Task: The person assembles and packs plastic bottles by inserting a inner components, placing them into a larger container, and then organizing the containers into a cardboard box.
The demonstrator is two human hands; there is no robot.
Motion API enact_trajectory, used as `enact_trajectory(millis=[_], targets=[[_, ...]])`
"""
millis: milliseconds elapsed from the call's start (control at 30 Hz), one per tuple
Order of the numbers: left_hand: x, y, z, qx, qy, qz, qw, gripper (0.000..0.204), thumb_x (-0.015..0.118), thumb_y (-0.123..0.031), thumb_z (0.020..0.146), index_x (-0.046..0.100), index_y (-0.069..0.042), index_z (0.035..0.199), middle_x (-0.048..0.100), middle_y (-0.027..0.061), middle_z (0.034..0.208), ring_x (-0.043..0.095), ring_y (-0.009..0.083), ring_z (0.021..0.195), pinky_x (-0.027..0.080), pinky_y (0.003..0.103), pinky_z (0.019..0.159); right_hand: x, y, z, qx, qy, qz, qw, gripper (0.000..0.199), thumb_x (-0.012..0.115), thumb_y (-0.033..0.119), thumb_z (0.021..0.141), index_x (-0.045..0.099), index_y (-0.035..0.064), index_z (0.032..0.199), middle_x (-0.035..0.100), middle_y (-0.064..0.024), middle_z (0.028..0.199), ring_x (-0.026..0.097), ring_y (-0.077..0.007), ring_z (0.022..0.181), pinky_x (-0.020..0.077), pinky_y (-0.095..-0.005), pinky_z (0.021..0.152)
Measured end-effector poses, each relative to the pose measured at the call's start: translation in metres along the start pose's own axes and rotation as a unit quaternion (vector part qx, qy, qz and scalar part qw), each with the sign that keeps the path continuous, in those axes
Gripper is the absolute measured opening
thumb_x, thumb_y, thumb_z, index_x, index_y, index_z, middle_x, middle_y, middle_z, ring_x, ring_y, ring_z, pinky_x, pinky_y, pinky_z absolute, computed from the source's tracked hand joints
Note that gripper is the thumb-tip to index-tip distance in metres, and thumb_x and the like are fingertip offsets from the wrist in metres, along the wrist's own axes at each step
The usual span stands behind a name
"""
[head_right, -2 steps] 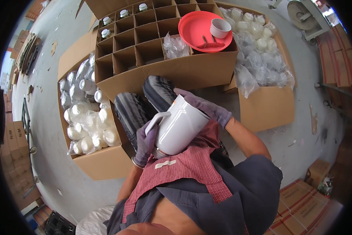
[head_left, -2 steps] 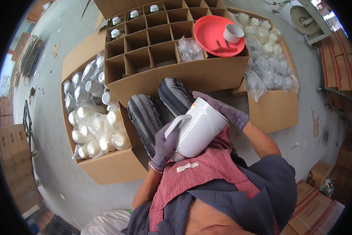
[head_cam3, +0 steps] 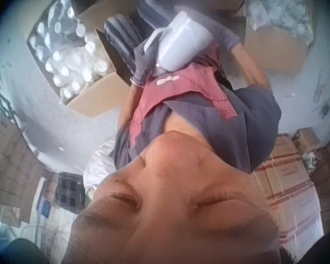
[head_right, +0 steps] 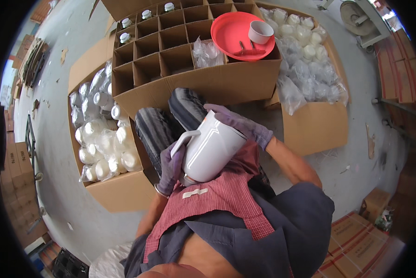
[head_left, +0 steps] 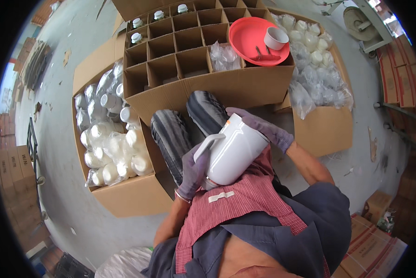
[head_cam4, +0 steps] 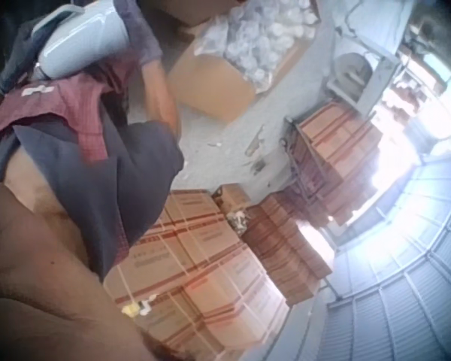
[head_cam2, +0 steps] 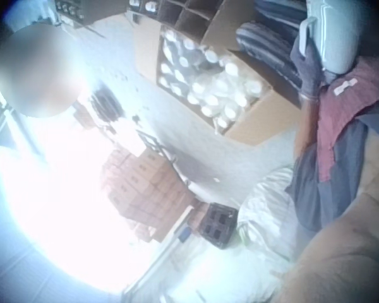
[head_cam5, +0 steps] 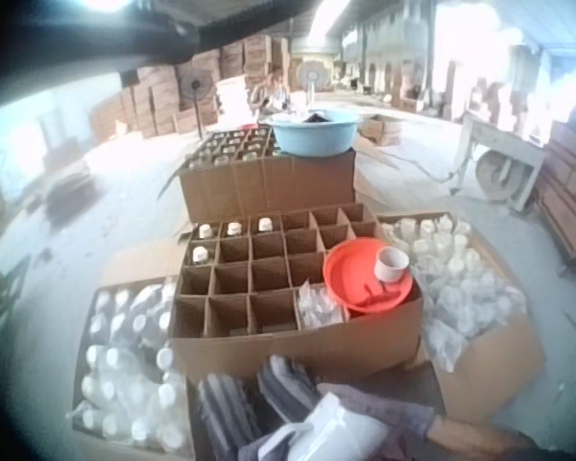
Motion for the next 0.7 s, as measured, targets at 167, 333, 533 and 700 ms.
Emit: enact_trajectory(millis=[167, 333, 533, 700], targets=[[-0.008, 0.008, 0.014, -0.005, 0.078, -0.03, 0.996, 0.035, 0.047, -0.019, 0.096, 0.064, 0.001, 0.12, 0.067, 0.0078, 0.113, 0.061, 0.0138, 0.101, 0.048, 0.027, 0.089, 0.025, 0.041, 0.012, -0.091, 0.024, -0.179, 0.979, 0.065, 0.06, 0.042, 0.082, 0.046, 0.0037, 0.132, 0.047, -0.0148, 0.132, 0.045, -0.0271, 0.121, 0.0318, -0.0379, 0.106], [0.02, 0.065, 0.016, -0.117, 0.212, -0.235, 0.941, 0.032, 0.051, -0.015, 0.096, 0.061, -0.002, 0.123, 0.066, 0.0084, 0.116, 0.062, 0.0168, 0.104, 0.05, 0.03, 0.09, 0.097, 0.116, 0.01, -0.335, 0.153, -0.376, 0.85, 0.066, 0.073, 0.039, 0.07, 0.054, 0.0067, 0.124, 0.055, -0.0111, 0.124, 0.048, -0.0328, 0.116, 0.0337, -0.0447, 0.104], [0.014, 0.065, 0.02, -0.071, 0.19, -0.185, 0.962, 0.031, 0.055, -0.016, 0.094, 0.062, -0.001, 0.12, 0.066, 0.0084, 0.114, 0.064, 0.0187, 0.101, 0.05, 0.03, 0.086, 0.079, 0.101, 0.02, -0.372, 0.182, -0.361, 0.835, 0.082, 0.076, 0.049, 0.066, 0.049, 0.0058, 0.131, 0.049, -0.0124, 0.136, 0.043, -0.0357, 0.126, 0.0302, -0.0475, 0.108], [-0.02, -0.004, 0.005, 0.133, 0.056, 0.137, 0.98, 0.029, 0.054, -0.018, 0.095, 0.065, 0.0, 0.115, 0.068, 0.0082, 0.109, 0.065, 0.0188, 0.093, 0.051, 0.03, 0.08, 0.022, 0.078, 0.028, -0.051, 0.109, -0.181, 0.976, 0.087, 0.062, 0.048, 0.085, 0.025, 0.0027, 0.149, 0.034, -0.0147, 0.149, 0.032, -0.0296, 0.138, 0.0217, -0.0403, 0.115]])
Point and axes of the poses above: each hand's wrist, its own z-axis towards the middle knuckle, its own x-axis out of the palm, y = z × x, the point moved 4 cm from there along z, towards the middle knuckle
